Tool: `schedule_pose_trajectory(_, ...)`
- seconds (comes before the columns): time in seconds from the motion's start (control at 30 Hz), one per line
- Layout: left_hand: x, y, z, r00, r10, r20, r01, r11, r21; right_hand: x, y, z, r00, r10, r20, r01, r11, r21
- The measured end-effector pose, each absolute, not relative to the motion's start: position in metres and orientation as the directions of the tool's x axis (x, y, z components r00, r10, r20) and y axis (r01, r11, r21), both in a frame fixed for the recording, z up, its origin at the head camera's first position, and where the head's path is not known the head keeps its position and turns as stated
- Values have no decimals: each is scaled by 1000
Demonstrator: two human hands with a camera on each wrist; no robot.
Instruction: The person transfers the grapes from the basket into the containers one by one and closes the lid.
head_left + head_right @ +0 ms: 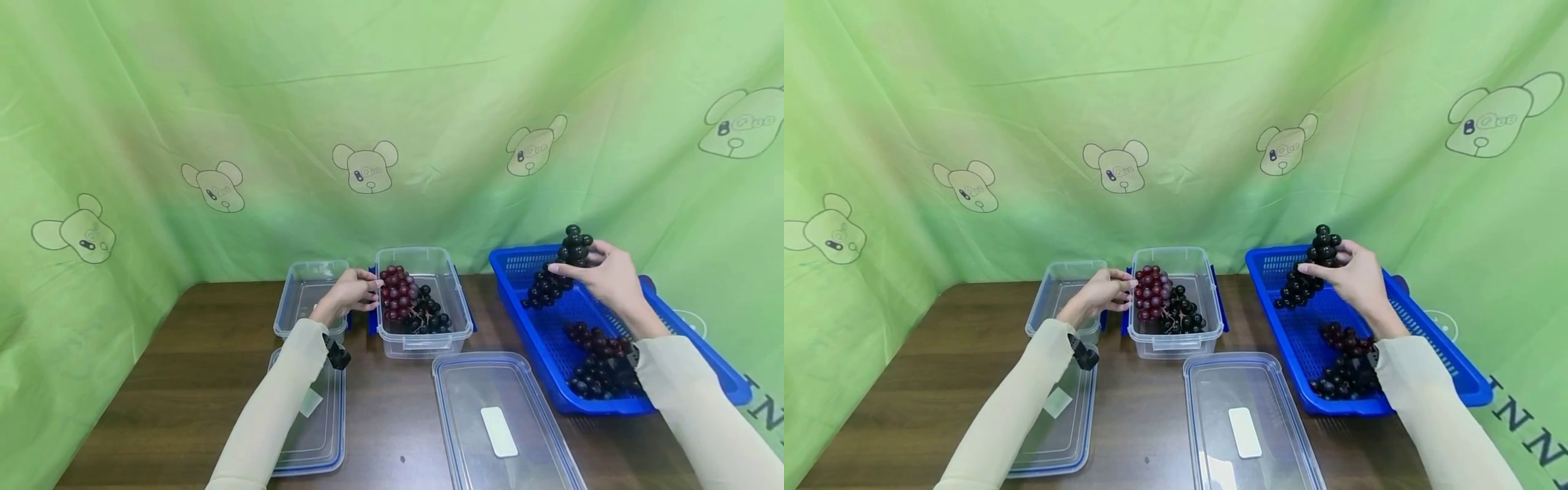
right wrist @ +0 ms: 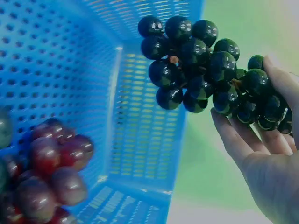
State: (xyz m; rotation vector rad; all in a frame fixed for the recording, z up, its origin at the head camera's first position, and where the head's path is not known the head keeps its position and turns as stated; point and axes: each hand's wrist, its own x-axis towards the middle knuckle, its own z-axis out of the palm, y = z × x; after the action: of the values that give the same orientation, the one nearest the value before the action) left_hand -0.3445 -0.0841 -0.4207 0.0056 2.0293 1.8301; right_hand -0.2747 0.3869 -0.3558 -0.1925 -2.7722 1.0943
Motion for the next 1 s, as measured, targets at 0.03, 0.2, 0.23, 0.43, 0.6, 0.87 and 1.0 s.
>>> schedule_pose_trajectory(0.03,-344,-84,-420,-918,268,-291,-262,140,955,-274,385,-353,-975,191,110,61,713,-699)
schedule_pose_trajectory(0.2,-344,-83,-419,-919,268,-289,-259,141,955,-272,377,-340,-959,230,167,41,692,-720)
schedule_pose_trajectory(0.23,-344,-83,-419,-919,268,-288,-258,142,956,-272,375,-338,-955,232,183,31,695,-718)
schedule_pose_trajectory(0.43,-345,-82,-422,-918,269,-290,-264,129,956,-269,366,-329,-936,242,255,-7,713,-701)
schedule_pose_trajectory(0.6,-344,-82,-422,-916,279,-288,-263,124,957,-266,357,-322,-908,251,334,-68,701,-710)
schedule_pose_trajectory(0.87,-343,-83,-421,-918,275,-285,-261,121,958,-267,336,-307,-893,221,392,-184,617,-765)
schedule_pose_trajectory(1.0,-344,-83,-422,-918,273,-287,-262,125,957,-269,323,-305,-896,208,391,-227,542,-809)
